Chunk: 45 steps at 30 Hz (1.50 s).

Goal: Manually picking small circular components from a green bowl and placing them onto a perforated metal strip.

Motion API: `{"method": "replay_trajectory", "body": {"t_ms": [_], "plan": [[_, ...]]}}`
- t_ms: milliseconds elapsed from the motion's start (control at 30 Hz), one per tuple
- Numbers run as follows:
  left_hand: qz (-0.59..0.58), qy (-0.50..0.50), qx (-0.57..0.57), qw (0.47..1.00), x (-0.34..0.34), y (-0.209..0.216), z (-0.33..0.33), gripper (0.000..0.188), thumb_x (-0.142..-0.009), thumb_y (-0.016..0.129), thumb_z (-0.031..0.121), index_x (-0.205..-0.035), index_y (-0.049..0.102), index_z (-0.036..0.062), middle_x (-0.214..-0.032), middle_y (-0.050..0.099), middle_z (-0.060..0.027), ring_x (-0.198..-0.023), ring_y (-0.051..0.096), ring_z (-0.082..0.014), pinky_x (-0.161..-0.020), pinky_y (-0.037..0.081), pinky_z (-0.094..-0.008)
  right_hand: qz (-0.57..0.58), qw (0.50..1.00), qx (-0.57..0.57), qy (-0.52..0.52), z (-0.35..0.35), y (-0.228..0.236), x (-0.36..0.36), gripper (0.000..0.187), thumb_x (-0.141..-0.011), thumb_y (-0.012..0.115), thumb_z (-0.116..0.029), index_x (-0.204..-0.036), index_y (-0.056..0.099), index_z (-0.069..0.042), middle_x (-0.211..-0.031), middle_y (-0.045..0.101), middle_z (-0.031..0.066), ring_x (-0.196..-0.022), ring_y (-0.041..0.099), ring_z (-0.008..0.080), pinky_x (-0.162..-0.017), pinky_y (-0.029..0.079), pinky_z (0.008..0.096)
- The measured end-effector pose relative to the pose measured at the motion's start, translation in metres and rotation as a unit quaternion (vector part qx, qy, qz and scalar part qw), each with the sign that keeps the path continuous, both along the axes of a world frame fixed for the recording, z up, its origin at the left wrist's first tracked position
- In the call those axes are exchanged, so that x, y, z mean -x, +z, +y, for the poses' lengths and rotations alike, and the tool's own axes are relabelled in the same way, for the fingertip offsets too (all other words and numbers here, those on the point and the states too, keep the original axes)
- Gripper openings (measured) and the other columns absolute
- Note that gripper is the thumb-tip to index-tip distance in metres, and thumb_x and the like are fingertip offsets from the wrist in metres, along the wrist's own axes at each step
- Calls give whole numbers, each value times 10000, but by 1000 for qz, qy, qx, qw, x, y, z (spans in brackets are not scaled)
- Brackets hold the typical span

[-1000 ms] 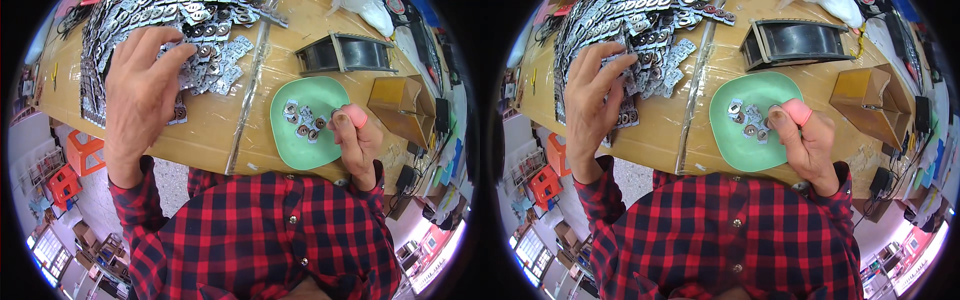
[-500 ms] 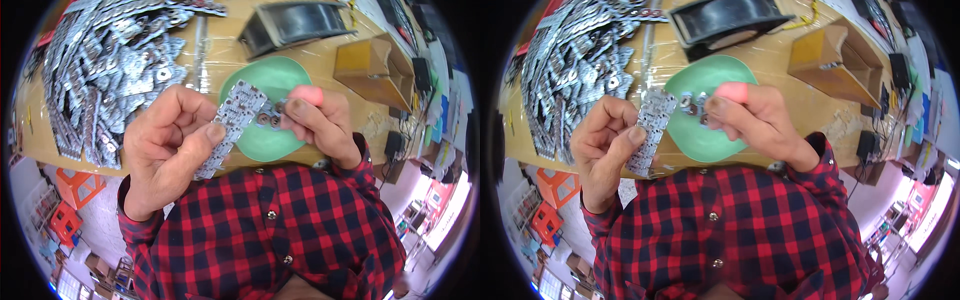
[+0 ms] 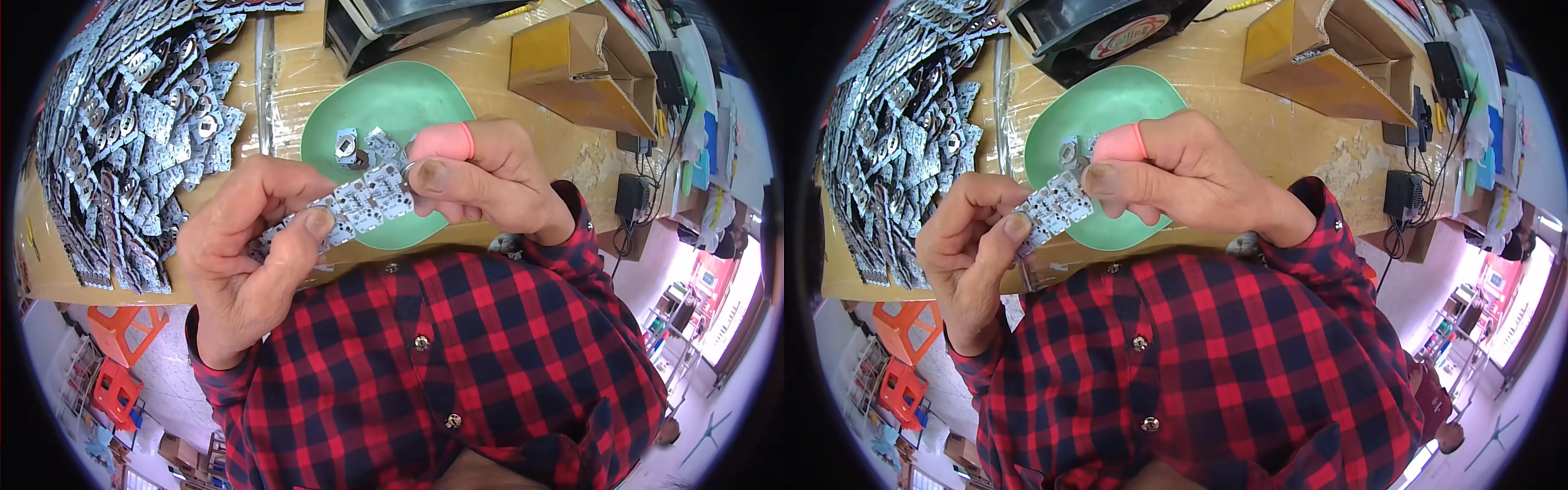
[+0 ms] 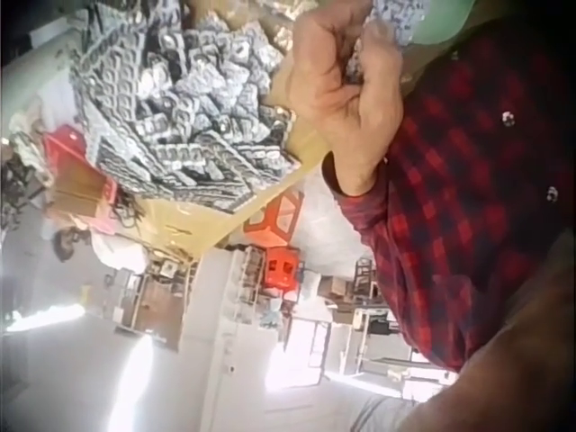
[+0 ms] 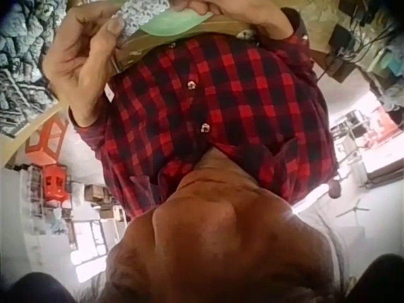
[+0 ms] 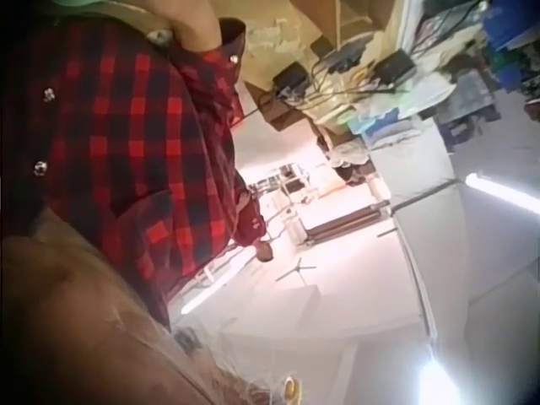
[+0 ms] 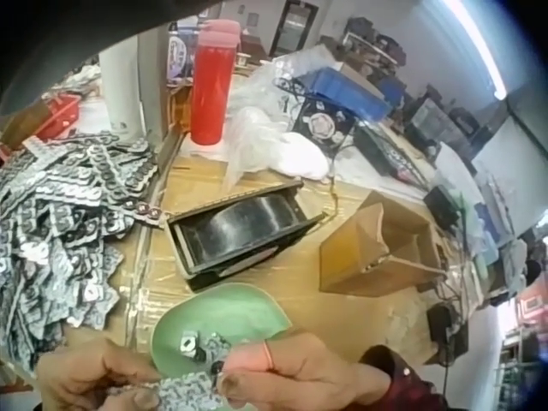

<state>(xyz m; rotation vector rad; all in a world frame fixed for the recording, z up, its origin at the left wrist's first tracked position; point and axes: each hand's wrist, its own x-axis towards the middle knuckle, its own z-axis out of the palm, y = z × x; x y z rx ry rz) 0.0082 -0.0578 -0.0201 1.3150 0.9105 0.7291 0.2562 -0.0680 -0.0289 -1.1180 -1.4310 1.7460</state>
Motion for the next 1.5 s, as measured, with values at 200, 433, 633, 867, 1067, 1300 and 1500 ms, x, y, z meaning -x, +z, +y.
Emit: {"method": "replay_trajectory", "body": {"t_ms": [200, 433, 633, 867, 1067, 1300, 1500], "plan": [[2, -3, -7, 1000, -4, 2, 3, 194, -848, 559, -32, -1039, 576, -68, -852, 613, -43, -743, 568, -62, -661, 436, -196, 11, 1000, -7, 20, 3, 1, 3, 201, -964, 542, -146, -883, 638, 12, -692, 631, 45, -494, 441, 45, -431, 302, 216], [-388, 117, 96, 909, -14, -26, -2, 232, -895, 559, 78, -1115, 534, 6, -1082, 558, -50, -863, 526, -127, -858, 428, -266, 10, 999, -23, -25, -6, 2, 7, 183, -963, 530, -105, -871, 624, 23, -697, 628, 42, -496, 460, 47, -445, 323, 210], [-390, 208, 137, 886, -30, -33, -12, 259, -939, 588, 81, -1187, 529, 39, -1136, 582, -61, -1041, 574, -149, -941, 449, -328, -48, 977, -207, -7, -10, -14, 11, 185, -970, 534, -105, -869, 618, 25, -699, 629, 49, -520, 513, 62, -468, 382, 224], [-343, 247, 167, 891, -37, -25, -14, 265, -889, 639, 46, -1123, 520, 9, -1049, 638, -147, -909, 663, -242, -795, 572, -396, -58, 969, -238, -33, -7, -13, 9, 213, -987, 529, -140, -909, 619, 36, -708, 641, 62, -493, 504, 68, -438, 381, 220], [-302, 253, 111, 912, -38, -20, -17, 212, -881, 636, 37, -1046, 504, 18, -1045, 615, -157, -915, 644, -227, -795, 569, -389, -44, 955, -288, -56, -8, -14, 6, 234, -994, 522, -166, -949, 611, 46, -707, 643, 72, -476, 491, 60, -420, 378, 205], [-283, 236, 111, 923, -35, -25, -19, 228, -855, 665, 9, -1015, 504, 24, -1045, 619, -158, -914, 640, -210, -818, 561, -383, -94, 959, -267, -16, -3, -9, 3, 247, -984, 550, -200, -913, 614, 28, -659, 603, 52, -470, 501, 85, -418, 362, 237], [-266, 255, 166, 915, -32, -21, -23, 238, -854, 673, -5, -1030, 514, 17, -1034, 633, -140, -901, 650, -193, -825, 558, -378, -98, 930, -352, -40, -3, -15, 8, 202, -933, 616, -177, -898, 621, 22, -619, 564, 96, -489, 525, 202, -470, 391, 296]]}}
